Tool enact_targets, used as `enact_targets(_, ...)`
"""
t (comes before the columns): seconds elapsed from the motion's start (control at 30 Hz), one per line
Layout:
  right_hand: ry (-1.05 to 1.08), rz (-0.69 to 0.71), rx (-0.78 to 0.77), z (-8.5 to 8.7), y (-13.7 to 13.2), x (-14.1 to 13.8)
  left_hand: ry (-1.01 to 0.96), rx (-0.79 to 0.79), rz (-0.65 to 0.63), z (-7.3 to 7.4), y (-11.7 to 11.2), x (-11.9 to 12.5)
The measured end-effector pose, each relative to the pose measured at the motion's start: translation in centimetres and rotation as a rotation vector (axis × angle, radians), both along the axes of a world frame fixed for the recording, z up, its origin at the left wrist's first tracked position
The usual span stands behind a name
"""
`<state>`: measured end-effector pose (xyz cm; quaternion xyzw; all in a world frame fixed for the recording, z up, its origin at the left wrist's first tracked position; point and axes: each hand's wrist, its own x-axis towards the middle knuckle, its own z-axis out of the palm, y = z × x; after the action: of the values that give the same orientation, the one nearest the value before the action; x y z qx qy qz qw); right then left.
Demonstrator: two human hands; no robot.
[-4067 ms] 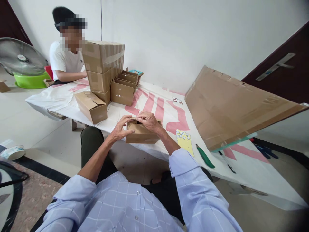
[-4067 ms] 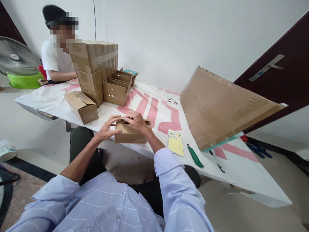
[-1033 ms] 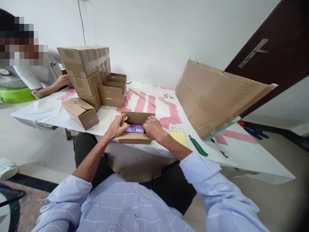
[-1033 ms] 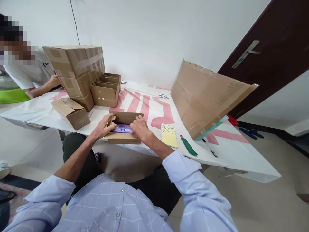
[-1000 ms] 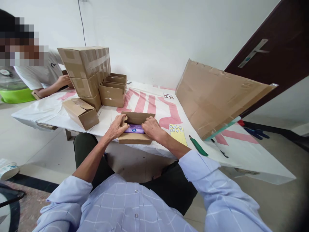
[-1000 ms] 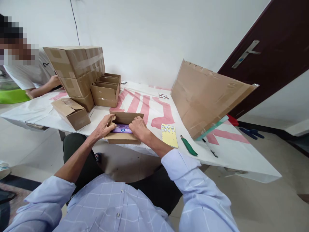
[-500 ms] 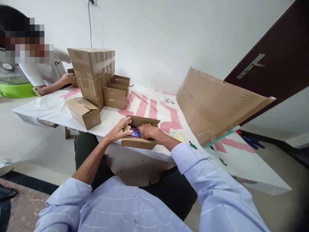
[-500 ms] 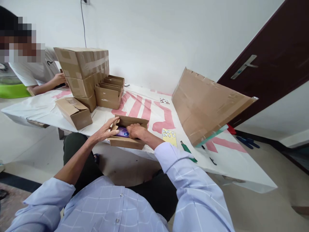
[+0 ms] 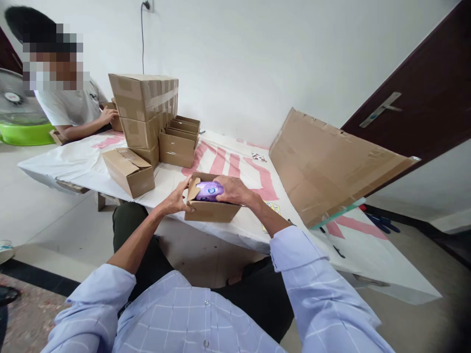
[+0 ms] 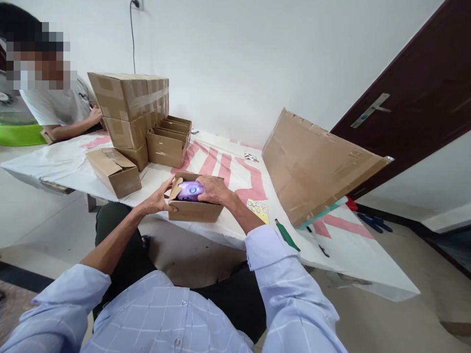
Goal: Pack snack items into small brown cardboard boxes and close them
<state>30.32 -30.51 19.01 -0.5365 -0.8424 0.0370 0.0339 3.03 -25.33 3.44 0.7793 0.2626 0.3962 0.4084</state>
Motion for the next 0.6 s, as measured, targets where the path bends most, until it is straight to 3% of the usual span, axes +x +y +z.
enact_targets(0.1, 0.269, -0.067, 0.137, 2.4, 0.2, 2.6, -0.043, 0.038, 0.028, -0.2, 3.9, -0.3)
enact_targets(0.2, 0.657, -0.124, 0.133, 3.9, -0.5, 5.1, -0.045, 0.057, 0.067, 0.0, 8.6, -0.4)
enact_targets(0.27, 0.865, -0.135, 0.079, 4.1, -1.2, 6.2, -0.042, 0.066, 0.122, 0.4, 11.4, -0.3)
enact_targets(0.37, 1.033, -0.142, -0.020, 2.9, -2.1, 7.2, 0.011, 0.037, 0.259, 1.2, 14.0, -0.3)
enact_targets(0.47, 1.106, -0.162, -0.097, 0.8, -2.6, 7.4, 0.117, 0.031, 0.407, 1.7, 13.9, -0.6)
enact_targets(0.6, 1.200, -0.185, -0.194, -2.5, -3.0, 6.7, 0.047, 0.080, 0.636, 1.0, 8.7, -0.9)
